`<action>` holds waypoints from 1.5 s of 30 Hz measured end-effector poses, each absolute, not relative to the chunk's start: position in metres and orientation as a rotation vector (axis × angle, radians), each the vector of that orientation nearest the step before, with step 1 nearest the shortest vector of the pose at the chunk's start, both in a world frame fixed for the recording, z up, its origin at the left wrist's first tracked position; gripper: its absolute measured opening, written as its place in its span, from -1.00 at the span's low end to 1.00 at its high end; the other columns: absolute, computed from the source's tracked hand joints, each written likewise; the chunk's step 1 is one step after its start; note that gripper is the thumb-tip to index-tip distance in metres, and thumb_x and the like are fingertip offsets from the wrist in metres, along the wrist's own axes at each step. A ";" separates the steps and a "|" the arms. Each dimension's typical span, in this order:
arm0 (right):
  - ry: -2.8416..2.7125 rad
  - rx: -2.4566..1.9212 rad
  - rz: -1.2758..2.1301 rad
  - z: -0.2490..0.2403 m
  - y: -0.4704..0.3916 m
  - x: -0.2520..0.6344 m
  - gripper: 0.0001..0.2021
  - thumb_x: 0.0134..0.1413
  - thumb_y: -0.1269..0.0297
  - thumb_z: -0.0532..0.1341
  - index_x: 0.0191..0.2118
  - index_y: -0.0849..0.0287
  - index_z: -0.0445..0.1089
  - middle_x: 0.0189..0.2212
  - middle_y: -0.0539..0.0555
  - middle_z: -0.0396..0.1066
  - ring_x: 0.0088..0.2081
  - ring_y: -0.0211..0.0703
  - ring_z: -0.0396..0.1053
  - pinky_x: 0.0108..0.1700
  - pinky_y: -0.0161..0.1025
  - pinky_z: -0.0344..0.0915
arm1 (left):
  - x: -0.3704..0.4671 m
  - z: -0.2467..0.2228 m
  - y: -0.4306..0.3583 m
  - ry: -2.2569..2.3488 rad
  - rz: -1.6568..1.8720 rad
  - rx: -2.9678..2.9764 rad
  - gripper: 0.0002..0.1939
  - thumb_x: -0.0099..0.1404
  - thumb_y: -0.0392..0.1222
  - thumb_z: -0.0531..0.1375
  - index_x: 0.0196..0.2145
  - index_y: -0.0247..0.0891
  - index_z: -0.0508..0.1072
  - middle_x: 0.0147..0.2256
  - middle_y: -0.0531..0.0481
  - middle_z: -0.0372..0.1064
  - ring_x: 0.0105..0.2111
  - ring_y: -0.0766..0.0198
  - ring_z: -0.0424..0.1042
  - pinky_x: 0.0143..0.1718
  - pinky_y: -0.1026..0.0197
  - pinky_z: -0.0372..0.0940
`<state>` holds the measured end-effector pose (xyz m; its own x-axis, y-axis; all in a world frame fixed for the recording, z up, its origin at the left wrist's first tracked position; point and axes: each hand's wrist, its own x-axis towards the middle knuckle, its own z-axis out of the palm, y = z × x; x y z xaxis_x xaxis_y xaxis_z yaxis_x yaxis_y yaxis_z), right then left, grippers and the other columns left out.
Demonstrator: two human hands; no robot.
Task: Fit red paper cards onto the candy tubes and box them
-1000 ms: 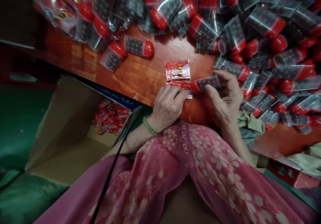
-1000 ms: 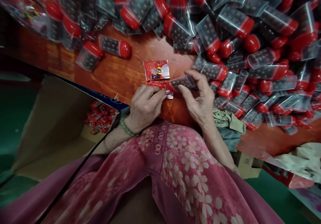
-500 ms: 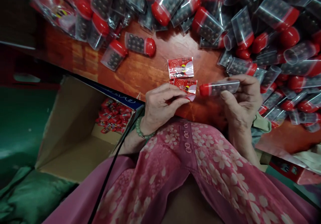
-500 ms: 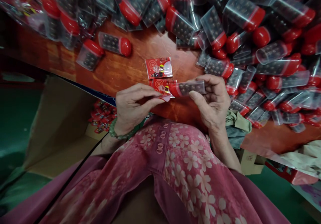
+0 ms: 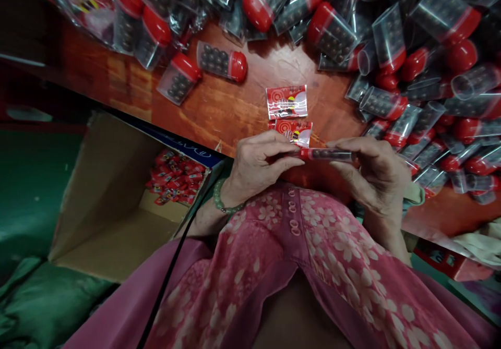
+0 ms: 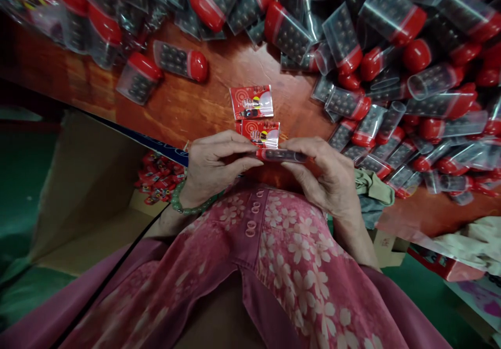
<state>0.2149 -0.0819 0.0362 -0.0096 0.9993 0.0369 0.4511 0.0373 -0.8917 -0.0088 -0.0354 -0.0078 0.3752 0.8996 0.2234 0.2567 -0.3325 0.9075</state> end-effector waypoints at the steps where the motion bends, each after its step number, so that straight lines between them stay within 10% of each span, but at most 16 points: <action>1: -1.642 -1.474 0.858 0.039 -0.081 0.215 -0.76 0.15 0.38 0.38 -0.06 0.01 0.53 -0.19 -0.03 0.63 -0.18 -0.20 0.58 -0.07 -0.22 0.50 | -0.009 -0.009 -0.035 1.001 0.972 1.802 -0.79 0.27 -0.05 0.39 -0.26 -0.25 0.64 -0.31 0.01 0.61 -0.37 0.40 0.53 -0.30 0.33 0.43; 28: -1.566 -1.308 1.211 0.017 -0.058 0.213 -0.78 0.14 0.39 0.40 -0.09 0.01 0.55 -0.18 -0.04 0.63 -0.16 -0.20 0.60 -0.05 -0.23 0.51 | -0.017 -0.006 -0.020 0.928 0.837 1.899 -0.78 0.36 -0.08 0.29 -0.17 -0.27 0.63 -0.23 -0.07 0.62 -0.27 0.31 0.59 -0.24 0.29 0.47; 38: -1.194 -1.296 1.533 0.005 -0.055 0.202 -0.78 0.13 0.19 0.41 -0.15 0.11 0.45 -0.35 -0.05 0.61 -0.42 -0.29 0.58 -0.32 -0.34 0.55 | -0.019 -0.002 -0.013 0.817 0.678 1.888 -0.79 0.40 -0.12 0.25 -0.21 -0.27 0.65 -0.40 0.01 0.62 -0.49 0.37 0.53 -0.45 0.35 0.32; 45: -0.953 -1.273 1.611 -0.001 -0.056 0.195 -0.71 0.13 0.14 0.42 -0.14 0.08 0.37 -0.31 -0.05 0.62 -0.42 -0.28 0.59 -0.34 -0.33 0.56 | -0.030 -0.003 -0.007 0.882 0.599 1.367 -0.37 0.46 0.25 0.07 0.28 -0.22 0.35 -0.12 -0.14 0.62 -0.22 0.23 0.63 -0.30 0.27 0.48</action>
